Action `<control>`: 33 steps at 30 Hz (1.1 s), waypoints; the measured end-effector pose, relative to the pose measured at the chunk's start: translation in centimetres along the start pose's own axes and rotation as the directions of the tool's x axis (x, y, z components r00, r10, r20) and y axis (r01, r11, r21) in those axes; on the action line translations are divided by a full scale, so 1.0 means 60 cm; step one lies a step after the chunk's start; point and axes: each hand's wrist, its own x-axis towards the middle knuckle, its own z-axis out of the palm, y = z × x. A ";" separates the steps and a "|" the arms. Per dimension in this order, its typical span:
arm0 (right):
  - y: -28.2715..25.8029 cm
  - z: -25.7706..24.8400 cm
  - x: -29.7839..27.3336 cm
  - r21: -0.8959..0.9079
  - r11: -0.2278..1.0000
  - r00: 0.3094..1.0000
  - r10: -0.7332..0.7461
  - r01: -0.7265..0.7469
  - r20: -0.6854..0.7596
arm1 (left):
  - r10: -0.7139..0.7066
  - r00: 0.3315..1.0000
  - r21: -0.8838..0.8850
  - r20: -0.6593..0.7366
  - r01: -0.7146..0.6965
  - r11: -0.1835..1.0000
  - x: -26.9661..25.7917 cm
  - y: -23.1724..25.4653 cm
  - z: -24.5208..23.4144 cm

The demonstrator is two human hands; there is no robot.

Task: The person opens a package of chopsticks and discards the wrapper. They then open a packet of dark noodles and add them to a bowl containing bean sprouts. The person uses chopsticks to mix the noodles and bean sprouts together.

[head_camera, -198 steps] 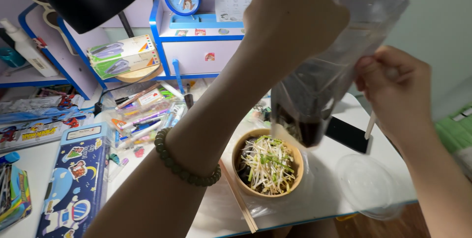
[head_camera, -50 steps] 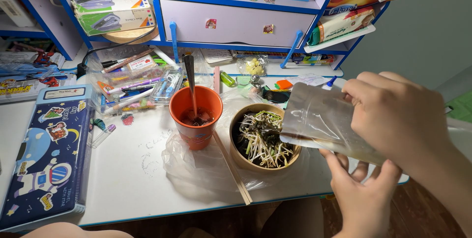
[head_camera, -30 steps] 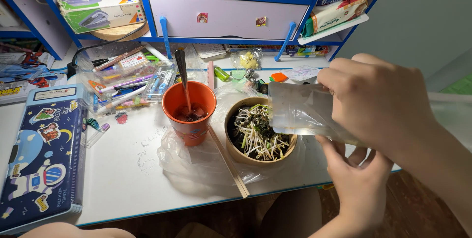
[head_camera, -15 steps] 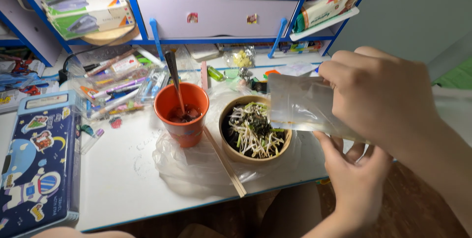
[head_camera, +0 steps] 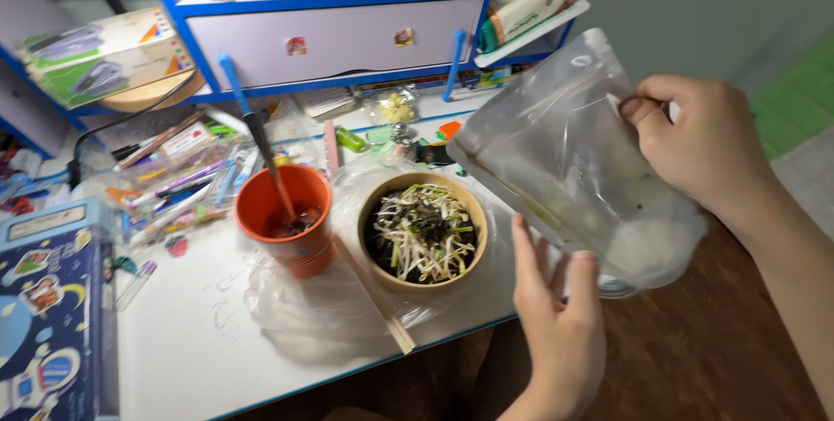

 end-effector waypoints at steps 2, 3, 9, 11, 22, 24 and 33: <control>0.026 -0.008 -0.011 0.189 0.979 0.997 0.074 -0.072 0.000 | 0.140 0.990 0.111 -0.005 -0.139 0.984 0.005 -0.003 0.007; 0.038 -0.011 -0.019 0.302 0.944 0.991 0.133 -0.133 0.021 | 0.163 0.987 0.114 -0.002 -0.162 0.980 0.007 -0.005 0.011; 0.103 -0.041 -0.062 0.581 0.700 0.889 0.448 -0.416 0.097 | 0.260 0.965 0.229 0.010 -0.256 0.939 0.034 -0.027 0.048; 0.134 -0.059 -0.085 0.621 0.659 0.864 0.501 -0.425 0.060 | 0.313 0.949 0.279 0.047 -0.314 0.908 0.035 -0.040 0.058; 0.439 -0.129 -0.315 0.671 0.618 0.542 0.757 -0.410 -0.365 | -0.239 0.842 0.560 0.484 -0.088 0.824 -0.016 -0.268 0.130; 0.503 -0.087 -0.354 0.396 0.769 0.598 0.639 -0.501 -0.484 | -0.350 0.796 0.616 0.494 -0.035 0.787 -0.012 -0.348 0.123; 0.697 0.293 -0.464 0.237 0.777 0.614 0.612 -0.583 -0.499 | -0.300 0.857 0.842 0.418 -0.242 0.482 0.092 -0.686 -0.041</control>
